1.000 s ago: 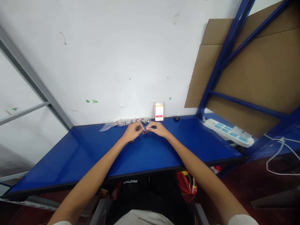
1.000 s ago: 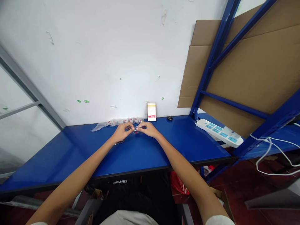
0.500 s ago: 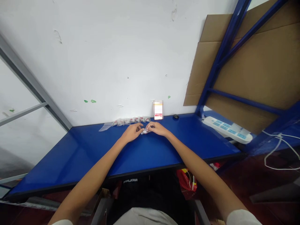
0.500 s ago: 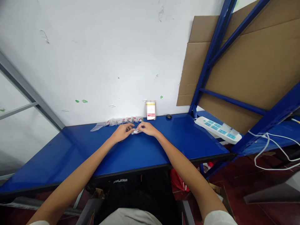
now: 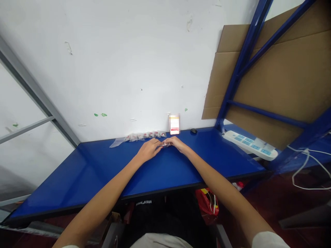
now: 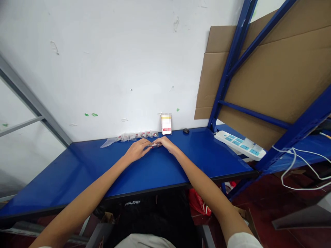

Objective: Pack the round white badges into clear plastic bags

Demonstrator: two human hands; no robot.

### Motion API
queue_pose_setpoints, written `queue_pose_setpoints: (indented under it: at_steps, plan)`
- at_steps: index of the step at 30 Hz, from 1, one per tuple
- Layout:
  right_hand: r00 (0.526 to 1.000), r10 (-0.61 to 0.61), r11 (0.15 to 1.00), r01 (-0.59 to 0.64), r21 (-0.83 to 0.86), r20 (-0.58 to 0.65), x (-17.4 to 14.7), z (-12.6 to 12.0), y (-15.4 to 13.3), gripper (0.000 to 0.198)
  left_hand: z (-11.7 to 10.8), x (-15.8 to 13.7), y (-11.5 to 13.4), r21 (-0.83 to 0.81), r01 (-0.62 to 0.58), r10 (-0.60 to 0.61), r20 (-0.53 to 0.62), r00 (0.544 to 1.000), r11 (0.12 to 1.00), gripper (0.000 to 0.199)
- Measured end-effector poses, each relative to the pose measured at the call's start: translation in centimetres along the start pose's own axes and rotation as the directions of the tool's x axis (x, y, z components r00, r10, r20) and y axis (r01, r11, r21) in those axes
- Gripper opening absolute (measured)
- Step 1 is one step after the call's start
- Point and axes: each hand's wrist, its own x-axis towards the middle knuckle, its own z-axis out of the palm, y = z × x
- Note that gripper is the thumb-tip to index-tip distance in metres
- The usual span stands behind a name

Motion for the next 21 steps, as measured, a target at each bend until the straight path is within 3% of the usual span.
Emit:
queue_pose_setpoints:
  at_steps: [2,5,9,12,16,21]
  plan:
    - [1.0,-0.026,0.997,0.025,-0.073,-0.014,0.0,0.0,-0.1,0.034,0.2,0.0,-0.2,-0.043,0.056,-0.057,-0.023,0.998,0.998,0.025]
    - [0.983,-0.174,0.966,0.16,-0.203,-0.051,-0.1,0.3,-0.3,0.035,0.1,0.1,-0.6,-0.115,0.175,-0.182,-0.049,0.982,0.978,0.026]
    - [0.945,-0.326,0.914,0.312,-0.26,-0.009,0.0,0.7,-0.4,0.032,-0.2,0.3,-1.2,-0.233,0.299,-0.321,-0.06,0.945,0.925,0.028]
    - [0.944,-0.321,0.928,0.298,-0.221,-0.072,0.3,0.6,-0.2,0.036,-0.2,0.4,-1.5,-0.334,0.371,-0.408,-0.046,0.912,0.867,0.03]
    - [0.947,-0.288,0.953,0.269,-0.142,-0.141,0.9,0.2,0.4,0.035,0.1,0.9,-1.4,-0.462,0.44,-0.463,0.07,0.884,0.77,0.036]
    - [0.939,-0.201,0.978,0.21,0.002,-0.281,1.4,-0.5,0.8,0.027,-0.6,3.6,-2.0,-0.42,0.518,-0.478,0.204,0.854,0.745,0.031]
